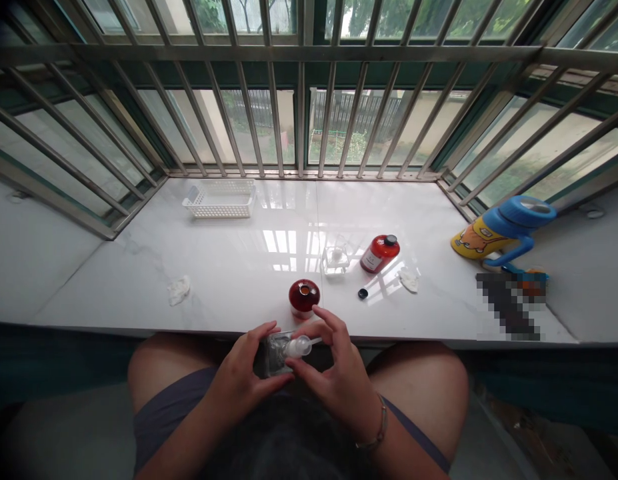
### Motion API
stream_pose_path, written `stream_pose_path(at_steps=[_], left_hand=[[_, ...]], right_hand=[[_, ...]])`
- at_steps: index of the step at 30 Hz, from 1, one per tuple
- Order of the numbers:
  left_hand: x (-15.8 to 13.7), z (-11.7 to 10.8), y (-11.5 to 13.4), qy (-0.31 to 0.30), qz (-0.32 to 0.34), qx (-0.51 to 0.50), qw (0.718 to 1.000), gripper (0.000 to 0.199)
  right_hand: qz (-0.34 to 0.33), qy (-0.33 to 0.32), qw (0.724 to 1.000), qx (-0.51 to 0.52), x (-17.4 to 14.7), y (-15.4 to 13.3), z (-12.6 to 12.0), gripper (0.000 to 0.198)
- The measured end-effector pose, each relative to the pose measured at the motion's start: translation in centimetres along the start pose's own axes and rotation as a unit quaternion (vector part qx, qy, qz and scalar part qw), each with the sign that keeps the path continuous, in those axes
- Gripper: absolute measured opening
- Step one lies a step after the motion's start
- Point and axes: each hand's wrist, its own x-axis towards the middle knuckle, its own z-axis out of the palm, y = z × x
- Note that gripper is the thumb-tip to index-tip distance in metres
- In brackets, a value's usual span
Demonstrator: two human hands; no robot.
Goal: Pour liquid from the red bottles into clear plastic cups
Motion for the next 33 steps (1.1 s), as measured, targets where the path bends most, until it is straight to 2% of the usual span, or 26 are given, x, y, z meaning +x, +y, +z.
stream_pose_path(at_steps=[9,14,16,19,21,23,27,30,33], left_hand=[[0.1,0.1,0.0,0.004,0.002,0.000,1.000,0.092],[0.3,0.0,-0.2,0.010,-0.013,-0.002,1.000,0.090],[0.3,0.0,-0.4,0.013,-0.021,-0.003,1.000,0.088],[0.4,-0.1,-0.9,0.012,-0.038,-0.013,0.999,0.084],[0.4,-0.3,-1.3,0.020,-0.050,-0.023,0.998,0.083],[0.6,-0.7,-1.6,0.037,-0.065,-0.033,0.997,0.081],[1.1,-1.8,-2.4,0.074,-0.104,-0.040,0.991,0.079],[1.6,-2.6,-3.2,0.102,-0.125,-0.037,0.986,0.078],[2.0,-3.1,-4.2,0.121,-0.144,-0.045,0.981,0.080]], right_hand=[[0.060,0.030,0.998,0.020,0.3,-0.8,-0.2,0.077],[0.118,0.055,0.986,0.107,0.5,-1.0,-0.9,0.080],[0.135,0.083,0.978,0.135,0.7,-0.8,-1.4,0.082],[0.133,0.162,0.970,0.126,1.5,-0.2,-2.9,0.081],[0.118,0.224,0.961,0.107,2.2,0.8,-4.8,0.082],[0.101,0.301,0.945,0.079,3.1,2.5,-7.8,0.086],[0.094,0.454,0.886,-0.020,4.5,8.3,-15.7,0.093],[0.162,0.490,0.851,-0.094,5.1,12.8,-21.1,0.091],[0.221,0.469,0.842,-0.150,5.6,15.8,-24.2,0.089]])
